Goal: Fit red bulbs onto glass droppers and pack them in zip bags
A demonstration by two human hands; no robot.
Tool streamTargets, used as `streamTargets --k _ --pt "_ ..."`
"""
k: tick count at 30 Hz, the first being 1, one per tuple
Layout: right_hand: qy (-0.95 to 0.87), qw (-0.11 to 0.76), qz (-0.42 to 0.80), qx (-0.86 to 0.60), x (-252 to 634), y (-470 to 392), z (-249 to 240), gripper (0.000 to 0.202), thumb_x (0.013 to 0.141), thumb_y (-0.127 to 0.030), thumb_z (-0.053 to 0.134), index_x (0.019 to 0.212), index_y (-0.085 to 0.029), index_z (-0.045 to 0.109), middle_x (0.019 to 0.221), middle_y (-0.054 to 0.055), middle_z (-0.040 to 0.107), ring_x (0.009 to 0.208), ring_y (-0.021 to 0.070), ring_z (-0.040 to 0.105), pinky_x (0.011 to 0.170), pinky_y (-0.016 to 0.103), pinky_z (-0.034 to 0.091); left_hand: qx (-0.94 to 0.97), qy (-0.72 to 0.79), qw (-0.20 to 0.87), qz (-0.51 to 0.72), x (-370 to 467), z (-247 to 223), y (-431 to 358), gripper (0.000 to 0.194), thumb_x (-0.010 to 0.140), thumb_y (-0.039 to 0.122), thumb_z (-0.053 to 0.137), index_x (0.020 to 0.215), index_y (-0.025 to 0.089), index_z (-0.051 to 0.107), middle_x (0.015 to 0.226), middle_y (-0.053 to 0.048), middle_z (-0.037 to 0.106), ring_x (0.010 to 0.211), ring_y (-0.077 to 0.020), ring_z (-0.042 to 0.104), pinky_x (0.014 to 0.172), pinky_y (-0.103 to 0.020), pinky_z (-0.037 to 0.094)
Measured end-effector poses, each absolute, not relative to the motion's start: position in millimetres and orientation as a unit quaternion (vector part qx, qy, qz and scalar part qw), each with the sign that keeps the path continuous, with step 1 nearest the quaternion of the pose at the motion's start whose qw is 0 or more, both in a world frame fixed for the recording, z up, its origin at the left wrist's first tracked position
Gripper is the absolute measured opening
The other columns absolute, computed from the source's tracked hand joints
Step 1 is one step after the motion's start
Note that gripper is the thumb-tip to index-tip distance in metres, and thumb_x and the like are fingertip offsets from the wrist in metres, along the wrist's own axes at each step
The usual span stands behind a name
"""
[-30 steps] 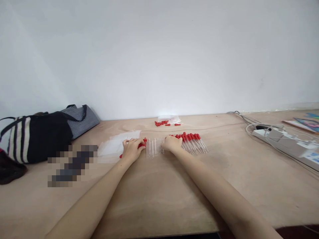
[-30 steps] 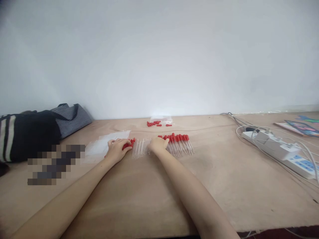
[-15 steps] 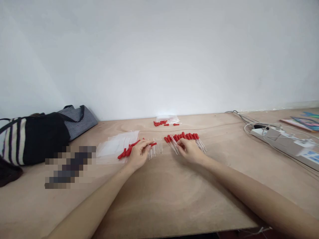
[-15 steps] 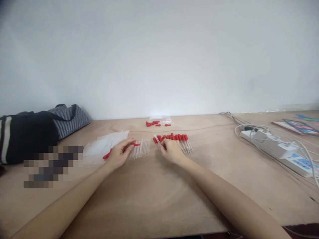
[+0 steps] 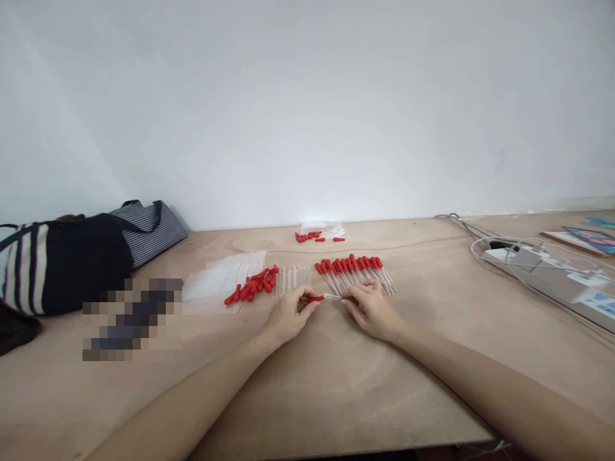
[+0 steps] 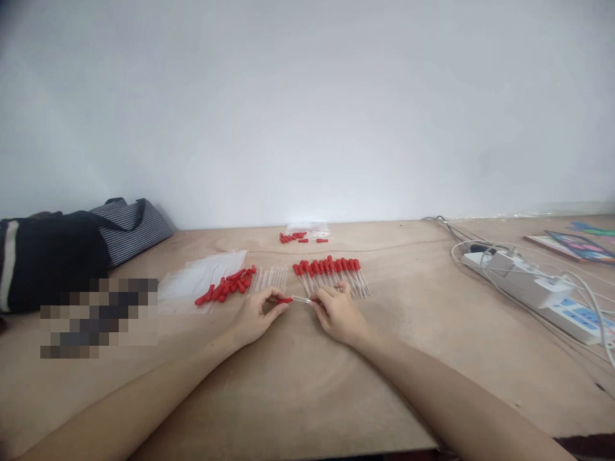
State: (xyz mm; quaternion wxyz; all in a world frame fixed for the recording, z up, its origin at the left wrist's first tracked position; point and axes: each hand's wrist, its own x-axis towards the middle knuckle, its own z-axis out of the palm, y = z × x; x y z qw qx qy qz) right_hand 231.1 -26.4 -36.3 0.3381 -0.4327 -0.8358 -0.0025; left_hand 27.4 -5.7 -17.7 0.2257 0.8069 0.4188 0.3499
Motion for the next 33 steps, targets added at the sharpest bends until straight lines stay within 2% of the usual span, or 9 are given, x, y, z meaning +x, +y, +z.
streamTargets --k 13,18,25,33 --pt "-0.846 0.309 -0.007 -0.435 231.3 -30.4 -30.3 0.013 0.083 -0.017 0.038 0.086 -0.018 0.051 0.08 0.002 0.061 0.069 0.0122 0.053 0.082 0.035 0.022 0.84 0.408 0.151 0.325 26.4 -17.6 -6.5 0.011 0.079 0.023 0.048 0.086 0.02 0.056 0.082 0.0 0.063 0.077 -0.0163 0.057 0.071 -0.03 0.043" --pt "-0.859 0.296 -0.025 -0.418 231.9 -30.2 -31.1 0.021 0.083 -0.014 0.037 0.094 -0.019 0.054 0.084 0.003 0.061 0.075 0.0136 0.052 0.082 0.035 0.02 0.873 0.367 0.106 0.303 26.9 -18.0 -6.3 0.017 0.081 0.023 0.046 0.093 0.021 0.059 0.086 -0.002 0.064 0.082 -0.0175 0.055 0.076 -0.032 0.039" --pt "-0.846 0.318 -0.017 -0.429 226.8 -31.2 -32.5 0.02 0.084 -0.019 0.039 0.088 -0.018 0.058 0.08 0.003 0.06 0.07 0.0121 0.049 0.072 0.03 0.022 0.886 0.366 0.052 0.281 29.4 -18.0 -7.7 0.016 0.083 0.027 0.046 0.082 0.021 0.06 0.078 0.0 0.065 0.079 -0.0179 0.054 0.072 -0.032 0.032" --pt "-0.849 0.315 -0.056 -0.42 223.5 -30.9 -30.2 0.021 0.082 -0.017 0.04 0.082 -0.017 0.061 0.071 0.002 0.059 0.061 0.0106 0.044 0.065 0.029 0.019 0.89 0.352 0.012 0.288 31.1 -18.4 -9.3 0.017 0.083 0.027 0.045 0.077 0.02 0.06 0.076 0.0 0.065 0.077 -0.0167 0.054 0.076 -0.034 0.027"
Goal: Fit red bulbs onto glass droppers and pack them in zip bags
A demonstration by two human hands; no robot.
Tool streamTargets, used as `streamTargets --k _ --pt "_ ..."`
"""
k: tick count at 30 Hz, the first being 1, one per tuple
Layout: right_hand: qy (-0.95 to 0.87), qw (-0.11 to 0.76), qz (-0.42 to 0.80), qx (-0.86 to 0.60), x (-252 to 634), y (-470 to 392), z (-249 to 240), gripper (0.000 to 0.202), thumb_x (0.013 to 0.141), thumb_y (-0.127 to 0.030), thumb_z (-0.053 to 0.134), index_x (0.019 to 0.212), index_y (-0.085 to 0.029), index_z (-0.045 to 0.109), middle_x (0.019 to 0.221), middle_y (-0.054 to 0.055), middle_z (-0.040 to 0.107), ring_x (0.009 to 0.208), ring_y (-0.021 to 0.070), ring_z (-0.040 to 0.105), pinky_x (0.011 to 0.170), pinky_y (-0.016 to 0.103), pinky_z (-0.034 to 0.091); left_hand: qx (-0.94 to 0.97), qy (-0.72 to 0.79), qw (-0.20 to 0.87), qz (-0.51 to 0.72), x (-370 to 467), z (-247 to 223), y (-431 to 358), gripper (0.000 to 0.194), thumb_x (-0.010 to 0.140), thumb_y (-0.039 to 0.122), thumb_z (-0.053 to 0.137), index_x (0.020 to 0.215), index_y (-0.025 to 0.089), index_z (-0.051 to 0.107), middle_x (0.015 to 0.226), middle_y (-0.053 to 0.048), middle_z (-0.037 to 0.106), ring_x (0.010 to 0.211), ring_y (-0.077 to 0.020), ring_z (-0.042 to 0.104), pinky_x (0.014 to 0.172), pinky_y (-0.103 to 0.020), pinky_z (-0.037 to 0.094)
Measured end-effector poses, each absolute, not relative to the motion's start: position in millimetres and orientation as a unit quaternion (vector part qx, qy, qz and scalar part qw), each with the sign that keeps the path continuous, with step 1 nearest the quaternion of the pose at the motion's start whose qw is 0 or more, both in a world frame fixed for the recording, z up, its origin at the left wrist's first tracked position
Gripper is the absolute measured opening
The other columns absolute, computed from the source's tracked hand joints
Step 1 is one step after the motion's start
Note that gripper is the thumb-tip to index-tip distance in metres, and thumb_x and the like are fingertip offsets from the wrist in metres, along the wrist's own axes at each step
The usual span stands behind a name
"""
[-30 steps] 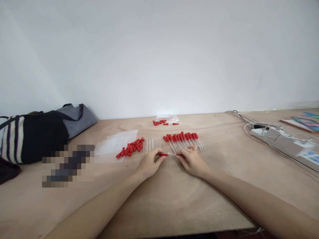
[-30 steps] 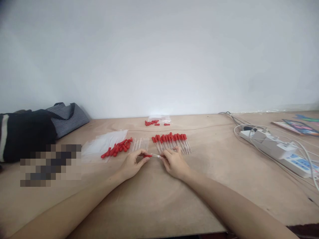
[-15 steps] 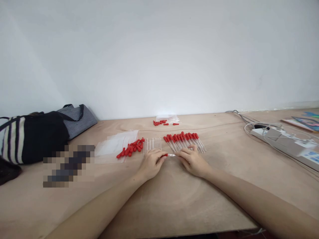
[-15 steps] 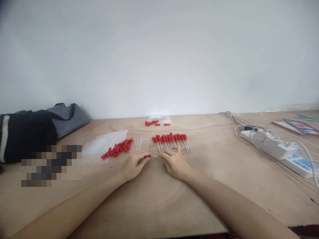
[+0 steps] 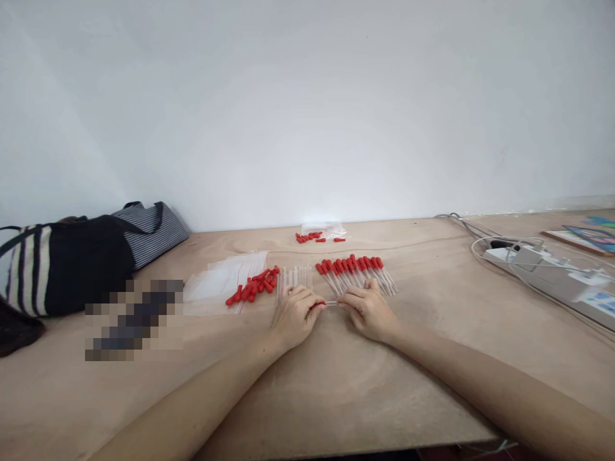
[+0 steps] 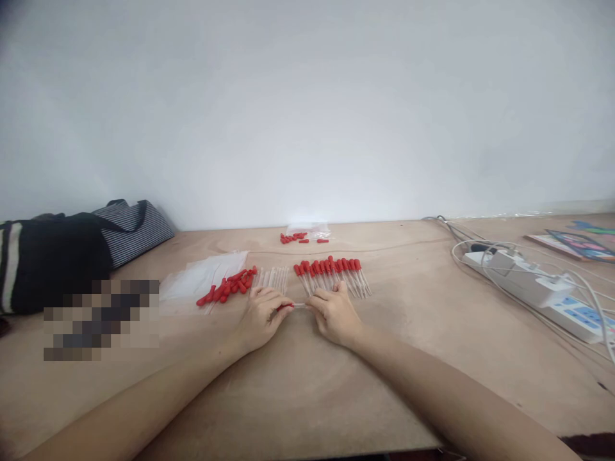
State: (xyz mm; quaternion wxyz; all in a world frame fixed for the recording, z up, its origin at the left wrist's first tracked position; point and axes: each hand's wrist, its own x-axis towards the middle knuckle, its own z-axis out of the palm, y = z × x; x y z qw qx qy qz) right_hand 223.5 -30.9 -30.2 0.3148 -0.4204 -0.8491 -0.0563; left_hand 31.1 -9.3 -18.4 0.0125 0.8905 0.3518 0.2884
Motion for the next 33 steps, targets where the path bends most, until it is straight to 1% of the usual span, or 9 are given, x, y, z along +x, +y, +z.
streamTargets --k 8,15,22,24,28,31,33 --pt "-0.857 0.311 -0.085 -0.402 226 -32 -27 0.023 0.083 -0.018 0.038 0.078 -0.018 0.06 0.067 0.001 0.057 0.059 0.0099 0.045 0.063 0.029 0.018 0.898 0.339 0.033 0.278 31 -16 -10 0.019 0.084 0.024 0.042 0.081 0.022 0.06 0.08 -0.001 0.065 0.08 -0.0167 0.053 0.081 -0.036 0.024" --pt "-0.848 0.321 -0.03 -0.421 226 -32 -26 0.018 0.082 -0.018 0.041 0.08 -0.018 0.059 0.071 0.0 0.059 0.061 0.0096 0.047 0.065 0.028 0.018 0.895 0.338 0.046 0.287 31 -17 -7 0.015 0.083 0.024 0.045 0.081 0.022 0.06 0.079 0.001 0.065 0.078 -0.0154 0.054 0.082 -0.036 0.023" --pt "-0.843 0.306 -0.028 -0.441 221 -36 -25 0.018 0.081 -0.017 0.042 0.077 -0.018 0.059 0.07 0.001 0.059 0.059 0.0098 0.047 0.065 0.028 0.019 0.893 0.337 0.017 0.298 32 -17 -10 0.016 0.082 0.027 0.046 0.079 0.022 0.061 0.077 0.001 0.066 0.079 -0.0159 0.055 0.086 -0.037 0.022" --pt "-0.839 0.308 -0.004 -0.45 219 -37 -25 0.018 0.08 -0.017 0.042 0.076 -0.018 0.059 0.07 0.001 0.06 0.06 0.0103 0.048 0.066 0.028 0.02 0.894 0.336 0.011 0.298 32 -17 -11 0.016 0.082 0.027 0.046 0.079 0.022 0.061 0.077 0.0 0.066 0.079 -0.0162 0.055 0.087 -0.037 0.022" --pt "-0.819 0.315 0.082 -0.473 215 -36 -22 0.018 0.08 -0.018 0.043 0.072 -0.018 0.059 0.067 -0.001 0.061 0.06 0.0105 0.049 0.067 0.028 0.023 0.893 0.335 0.004 0.301 33 -17 -12 0.015 0.082 0.027 0.047 0.078 0.022 0.06 0.076 0.0 0.066 0.078 -0.0161 0.054 0.087 -0.038 0.021" --pt "-0.801 0.316 0.139 -0.488 213 -35 -18 0.019 0.078 -0.019 0.044 0.066 -0.018 0.058 0.061 -0.003 0.058 0.056 0.0092 0.046 0.068 0.028 0.026 0.896 0.329 -0.002 0.298 33 -16 -13 0.015 0.082 0.026 0.046 0.076 0.021 0.06 0.075 0.0 0.065 0.078 -0.016 0.054 0.086 -0.037 0.021" --pt "-0.79 0.309 0.18 -0.498 213 -33 -18 0.02 0.077 -0.02 0.045 0.062 -0.017 0.058 0.054 -0.003 0.053 0.052 0.0084 0.042 0.064 0.026 0.029 0.9 0.322 -0.007 0.294 33 -15 -14 0.016 0.082 0.026 0.045 0.076 0.021 0.059 0.074 0.0 0.065 0.078 -0.0163 0.054 0.087 -0.038 0.021"
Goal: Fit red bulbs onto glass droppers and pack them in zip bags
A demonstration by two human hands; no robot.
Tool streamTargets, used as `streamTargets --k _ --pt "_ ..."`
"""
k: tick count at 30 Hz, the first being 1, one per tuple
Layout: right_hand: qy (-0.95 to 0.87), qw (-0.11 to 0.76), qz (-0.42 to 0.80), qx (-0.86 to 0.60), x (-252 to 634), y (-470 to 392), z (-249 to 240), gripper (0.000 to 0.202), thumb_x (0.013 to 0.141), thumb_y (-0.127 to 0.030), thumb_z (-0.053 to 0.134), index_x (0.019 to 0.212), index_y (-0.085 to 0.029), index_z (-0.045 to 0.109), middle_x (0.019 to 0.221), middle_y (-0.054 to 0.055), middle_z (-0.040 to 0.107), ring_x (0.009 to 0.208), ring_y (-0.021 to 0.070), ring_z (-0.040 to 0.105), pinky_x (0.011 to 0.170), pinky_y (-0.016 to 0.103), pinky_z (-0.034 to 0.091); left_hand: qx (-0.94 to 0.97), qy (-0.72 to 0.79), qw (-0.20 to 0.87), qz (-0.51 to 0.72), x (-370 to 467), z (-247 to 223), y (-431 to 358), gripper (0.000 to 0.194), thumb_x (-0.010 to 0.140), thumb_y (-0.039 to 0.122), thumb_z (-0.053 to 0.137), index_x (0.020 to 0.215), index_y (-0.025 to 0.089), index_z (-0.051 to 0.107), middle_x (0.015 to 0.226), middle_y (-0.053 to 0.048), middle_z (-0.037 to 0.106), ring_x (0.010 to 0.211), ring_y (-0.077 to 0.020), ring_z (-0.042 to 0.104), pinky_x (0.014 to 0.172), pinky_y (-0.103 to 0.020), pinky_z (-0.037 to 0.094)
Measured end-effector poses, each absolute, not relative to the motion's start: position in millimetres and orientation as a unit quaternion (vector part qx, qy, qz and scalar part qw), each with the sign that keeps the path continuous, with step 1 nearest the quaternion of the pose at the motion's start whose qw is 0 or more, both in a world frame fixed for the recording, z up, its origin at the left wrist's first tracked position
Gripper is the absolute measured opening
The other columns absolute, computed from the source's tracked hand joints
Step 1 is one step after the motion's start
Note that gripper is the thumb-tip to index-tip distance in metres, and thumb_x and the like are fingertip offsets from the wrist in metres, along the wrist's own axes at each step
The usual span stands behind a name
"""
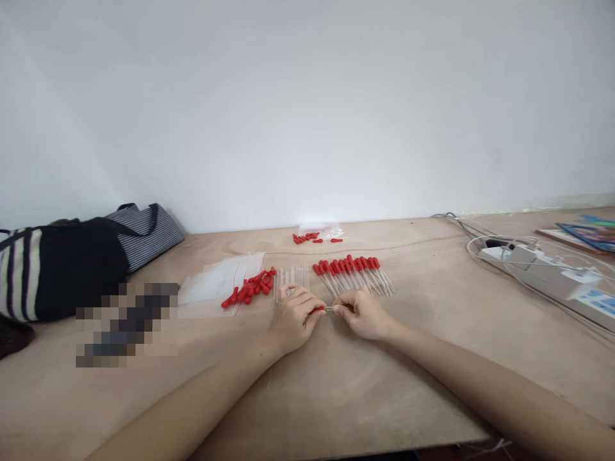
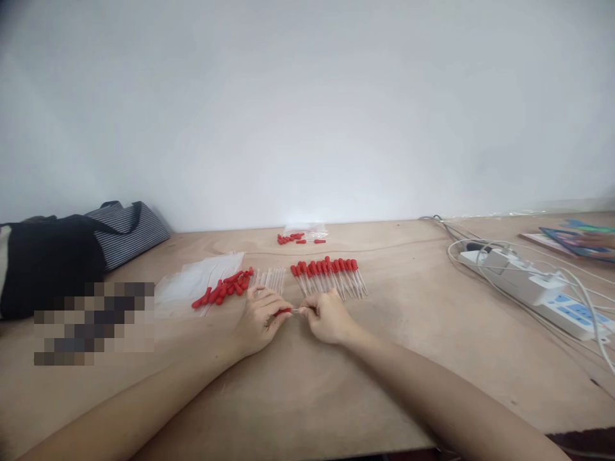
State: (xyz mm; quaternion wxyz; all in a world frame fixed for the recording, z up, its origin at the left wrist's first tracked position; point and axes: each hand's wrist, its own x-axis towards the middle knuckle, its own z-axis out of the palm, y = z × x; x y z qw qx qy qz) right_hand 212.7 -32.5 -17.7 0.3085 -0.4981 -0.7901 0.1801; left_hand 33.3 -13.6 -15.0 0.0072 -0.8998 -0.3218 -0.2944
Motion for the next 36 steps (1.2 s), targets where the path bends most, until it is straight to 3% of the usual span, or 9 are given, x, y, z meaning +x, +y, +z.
streamTargets --k 5,11,20,25,30,34,36 --pt "-0.76 0.29 0.285 -0.507 214 -25 -22 0.019 0.074 -0.022 0.045 0.062 -0.016 0.059 0.049 -0.004 0.044 0.048 0.0081 0.038 0.05 0.02 0.03 -0.91 -0.303 0.003 -0.284 34 -14 -14 0.014 0.082 0.023 0.046 0.079 0.021 0.059 0.076 0.0 0.065 0.079 -0.0165 0.054 0.087 -0.039 0.02" --pt "-0.727 0.307 0.345 -0.509 216 -21 -23 0.019 0.073 -0.025 0.048 0.062 -0.015 0.06 0.052 -0.003 0.048 0.051 0.0084 0.04 0.05 0.019 0.031 -0.901 -0.317 -0.019 -0.295 34 -14 -11 0.01 0.081 0.024 0.049 0.08 0.022 0.059 0.077 0.001 0.065 0.08 -0.0162 0.055 0.088 -0.039 0.018" --pt "-0.721 0.278 0.411 -0.484 215 -25 -19 0.027 0.074 -0.033 0.048 0.065 -0.012 0.061 0.048 -0.004 0.043 0.046 0.0066 0.035 0.046 0.019 0.028 -0.893 -0.278 -0.033 -0.352 33 -16 -13 0.007 0.077 0.02 0.054 0.077 0.02 0.061 0.069 0.002 0.065 0.072 -0.0146 0.056 0.084 -0.037 0.022" --pt "-0.774 0.275 0.318 -0.473 222 -29 -8 0.025 0.076 -0.033 0.048 0.069 -0.015 0.064 0.059 -0.001 0.054 0.055 0.0088 0.045 0.056 0.021 0.031 -0.877 -0.326 -0.066 -0.348 27 -17 -7 0.016 0.073 0.023 0.059 0.089 0.022 0.06 0.074 0.002 0.067 0.077 -0.0161 0.057 0.085 -0.038 0.022" --pt "-0.831 0.244 0.196 -0.459 224 -36 -1 0.017 0.074 -0.021 0.049 0.067 -0.019 0.064 0.07 0.0 0.062 0.063 0.0108 0.05 0.071 0.029 0.031 -0.865 -0.373 -0.095 -0.322 23 -15 -5 0.03 0.073 0.024 0.058 0.103 0.023 0.053 0.078 0.003 0.067 0.083 -0.0173 0.056 0.09 -0.041 0.018" --pt "-0.815 0.249 0.193 -0.487 221 -29 -2 0.016 0.073 -0.019 0.047 0.069 -0.018 0.062 0.063 0.0 0.062 0.056 0.0102 0.05 0.063 0.024 0.034 -0.842 -0.425 -0.091 -0.32 15 -10 2 0.05 0.071 0.03 0.06 0.117 0.024 0.042 0.099 -0.002 0.062 0.097 -0.021 0.051 0.091 -0.042 0.02" --pt "-0.78 0.273 0.181 -0.532 220 -18 -3 0.017 0.073 -0.018 0.045 0.07 -0.017 0.062 0.065 0.001 0.063 0.058 0.0111 0.052 0.058 0.022 0.034 -0.817 -0.475 -0.06 -0.321 5 -5 9 0.05 0.069 0.033 0.061 0.115 0.023 0.045 0.106 -0.005 0.059 0.101 -0.0235 0.048 0.088 -0.041 0.024"
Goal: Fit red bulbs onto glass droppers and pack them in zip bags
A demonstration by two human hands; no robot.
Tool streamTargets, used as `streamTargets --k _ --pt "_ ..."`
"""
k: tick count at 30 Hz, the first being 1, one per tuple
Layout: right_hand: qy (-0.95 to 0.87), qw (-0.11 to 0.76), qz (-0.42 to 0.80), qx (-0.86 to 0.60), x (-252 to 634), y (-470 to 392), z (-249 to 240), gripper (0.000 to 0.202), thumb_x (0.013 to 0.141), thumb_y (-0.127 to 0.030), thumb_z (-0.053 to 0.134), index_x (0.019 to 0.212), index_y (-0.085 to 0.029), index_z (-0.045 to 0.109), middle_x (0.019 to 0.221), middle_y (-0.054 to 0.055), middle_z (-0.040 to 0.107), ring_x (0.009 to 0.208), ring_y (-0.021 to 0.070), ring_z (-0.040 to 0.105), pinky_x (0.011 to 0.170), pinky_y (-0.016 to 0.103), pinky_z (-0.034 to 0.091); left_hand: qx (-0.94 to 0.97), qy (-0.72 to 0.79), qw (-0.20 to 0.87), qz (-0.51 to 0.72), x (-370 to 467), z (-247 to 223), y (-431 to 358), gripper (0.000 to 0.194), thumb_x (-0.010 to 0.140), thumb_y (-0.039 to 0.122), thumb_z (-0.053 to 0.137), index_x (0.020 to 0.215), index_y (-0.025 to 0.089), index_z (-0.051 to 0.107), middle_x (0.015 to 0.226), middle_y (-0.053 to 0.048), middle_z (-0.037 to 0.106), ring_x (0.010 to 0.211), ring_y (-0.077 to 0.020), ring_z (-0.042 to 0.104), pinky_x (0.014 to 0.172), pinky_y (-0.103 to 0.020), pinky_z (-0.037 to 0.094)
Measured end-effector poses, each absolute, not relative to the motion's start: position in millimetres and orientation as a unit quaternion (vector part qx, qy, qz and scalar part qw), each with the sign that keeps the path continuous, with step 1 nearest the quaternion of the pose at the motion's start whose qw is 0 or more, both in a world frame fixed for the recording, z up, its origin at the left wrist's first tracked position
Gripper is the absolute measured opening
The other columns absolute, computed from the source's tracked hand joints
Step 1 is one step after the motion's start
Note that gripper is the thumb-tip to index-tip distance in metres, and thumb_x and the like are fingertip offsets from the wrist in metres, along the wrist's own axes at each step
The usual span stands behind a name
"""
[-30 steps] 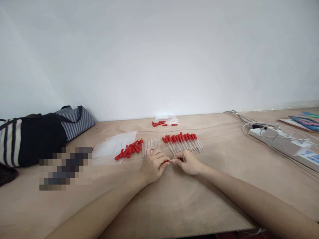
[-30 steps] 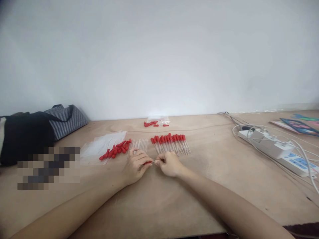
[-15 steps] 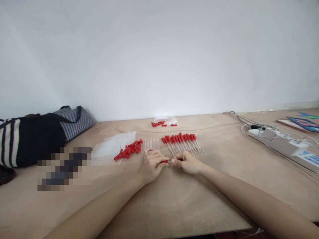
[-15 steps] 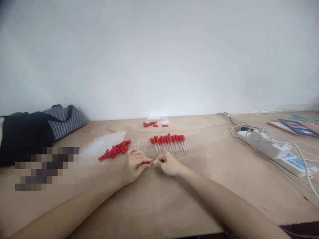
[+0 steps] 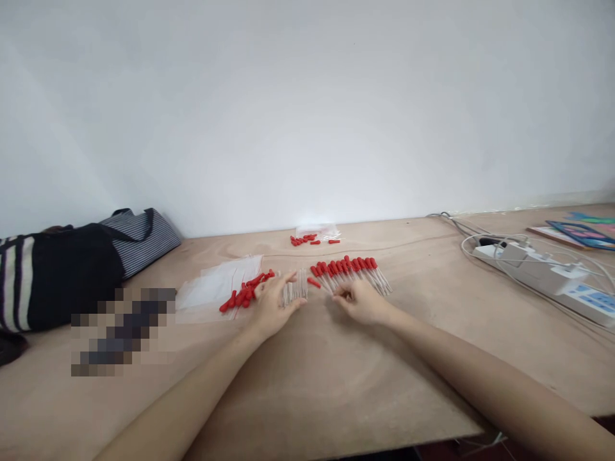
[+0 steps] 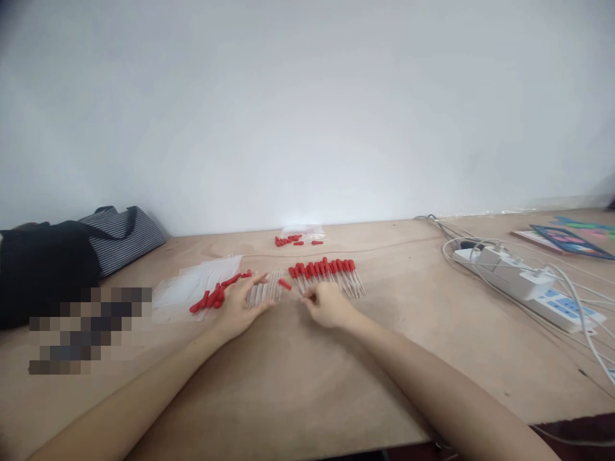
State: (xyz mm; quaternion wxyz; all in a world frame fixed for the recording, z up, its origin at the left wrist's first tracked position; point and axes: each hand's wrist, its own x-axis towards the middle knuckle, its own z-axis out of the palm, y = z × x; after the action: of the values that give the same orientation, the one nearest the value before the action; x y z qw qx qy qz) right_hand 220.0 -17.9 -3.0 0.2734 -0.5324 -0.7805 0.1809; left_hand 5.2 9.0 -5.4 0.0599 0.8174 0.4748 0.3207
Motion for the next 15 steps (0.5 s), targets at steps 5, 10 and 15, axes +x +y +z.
streamTargets --k 5,10,15 --pt "-0.684 0.282 0.096 -0.665 213 13 -4 0.019 0.071 -0.016 0.044 0.084 -0.014 0.059 0.078 0.007 0.065 0.07 0.016 0.057 0.06 0.023 0.034 0.757 0.602 -0.031 0.252 -30 7 28 0.024 0.071 0.024 0.053 0.094 0.025 0.059 0.107 -0.006 0.056 0.103 -0.0267 0.044 0.084 -0.045 0.027" --pt "-0.666 0.207 0.002 -0.717 201 23 -10 0.023 0.075 -0.021 0.042 0.091 -0.014 0.056 0.08 0.01 0.065 0.08 0.0222 0.057 0.071 0.032 0.029 0.744 0.634 -0.047 0.204 -56 10 38 0.033 0.061 0.029 0.058 0.094 0.027 0.06 0.112 -0.007 0.048 0.107 -0.0302 0.038 0.083 -0.046 0.027" --pt "-0.669 0.2 -0.041 -0.715 198 22 -12 0.024 0.077 -0.028 0.041 0.091 -0.014 0.055 0.081 0.01 0.064 0.079 0.0223 0.056 0.074 0.035 0.024 0.786 0.589 -0.072 0.175 -59 7 40 0.02 0.064 0.031 0.055 0.083 0.03 0.063 0.105 -0.004 0.051 0.103 -0.0287 0.04 0.082 -0.047 0.025"
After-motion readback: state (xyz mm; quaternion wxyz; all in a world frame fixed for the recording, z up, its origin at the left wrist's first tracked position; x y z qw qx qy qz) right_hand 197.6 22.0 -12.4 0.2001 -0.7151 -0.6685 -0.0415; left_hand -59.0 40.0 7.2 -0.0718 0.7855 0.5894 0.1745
